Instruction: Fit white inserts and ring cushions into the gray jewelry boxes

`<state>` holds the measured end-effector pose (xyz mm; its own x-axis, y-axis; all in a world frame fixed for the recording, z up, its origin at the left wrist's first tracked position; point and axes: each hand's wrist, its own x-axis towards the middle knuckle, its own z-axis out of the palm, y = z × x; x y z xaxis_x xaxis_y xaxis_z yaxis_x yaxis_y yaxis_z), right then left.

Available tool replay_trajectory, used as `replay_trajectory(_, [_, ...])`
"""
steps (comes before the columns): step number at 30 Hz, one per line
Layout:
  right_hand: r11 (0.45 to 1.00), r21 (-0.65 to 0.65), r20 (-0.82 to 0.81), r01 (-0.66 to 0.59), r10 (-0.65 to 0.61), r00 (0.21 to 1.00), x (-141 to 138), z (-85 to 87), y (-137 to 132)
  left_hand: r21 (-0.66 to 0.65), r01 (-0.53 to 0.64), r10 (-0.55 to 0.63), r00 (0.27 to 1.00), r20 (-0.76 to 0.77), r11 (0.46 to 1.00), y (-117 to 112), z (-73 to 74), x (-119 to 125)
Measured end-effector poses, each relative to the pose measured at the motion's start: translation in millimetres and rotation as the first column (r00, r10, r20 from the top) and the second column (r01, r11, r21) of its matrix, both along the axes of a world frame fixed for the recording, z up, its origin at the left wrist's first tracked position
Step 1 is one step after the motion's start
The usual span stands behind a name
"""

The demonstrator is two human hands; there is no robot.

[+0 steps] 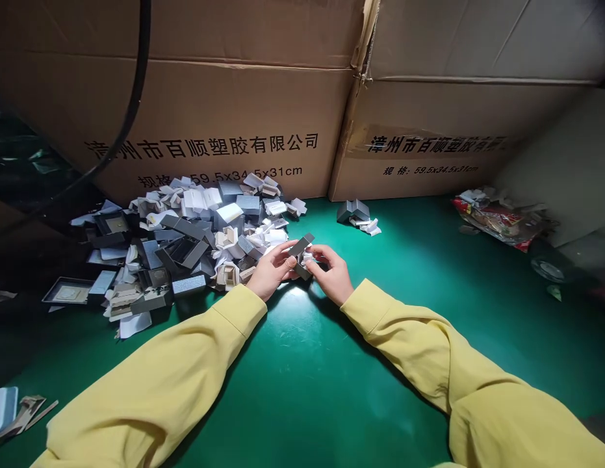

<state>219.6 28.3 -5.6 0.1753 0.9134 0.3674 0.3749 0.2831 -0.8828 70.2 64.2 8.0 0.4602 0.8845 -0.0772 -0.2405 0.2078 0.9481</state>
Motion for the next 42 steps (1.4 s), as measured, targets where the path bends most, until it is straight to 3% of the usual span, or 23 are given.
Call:
replay_trajectory(7, [0.997,-0.022,0.219,-0.068,0.071,0.973,2.0,8.5,0.0,0.002,0.018,-0.018,0.999,-0.028,1.0,-0.6,0.5,0.0])
replay_trajectory(16, [0.987,0.011,0.495,-0.163,0.136,0.858,8.1,17.0,0.2,0.015,0.05,-0.05,0.998,-0.028,0.999,-0.1,-1.0,-1.3])
replay_trajectory(24, [0.989,0.101,0.682,-0.104,0.007,0.731,8.7,14.9,-6.0,-0.014,0.063,-0.063,0.998,0.001,0.998,-0.2,0.8,-0.6])
replay_trajectory(27, [0.986,0.118,0.66,-0.115,0.009,0.752,8.1,12.4,-5.1,-0.011,0.07,-0.07,0.998,-0.005,0.998,-0.1,0.7,-0.8])
replay_trajectory(34, [0.991,0.13,0.335,-0.039,-0.007,0.942,-1.4,11.3,-3.0,0.044,0.047,-0.045,0.998,-0.05,0.998,-1.7,0.2,-0.9])
replay_trajectory(42, [0.975,0.201,0.307,-0.09,0.024,0.951,-0.3,9.8,-3.2,0.048,0.026,-0.025,0.999,-0.033,0.998,-3.9,1.9,-0.3])
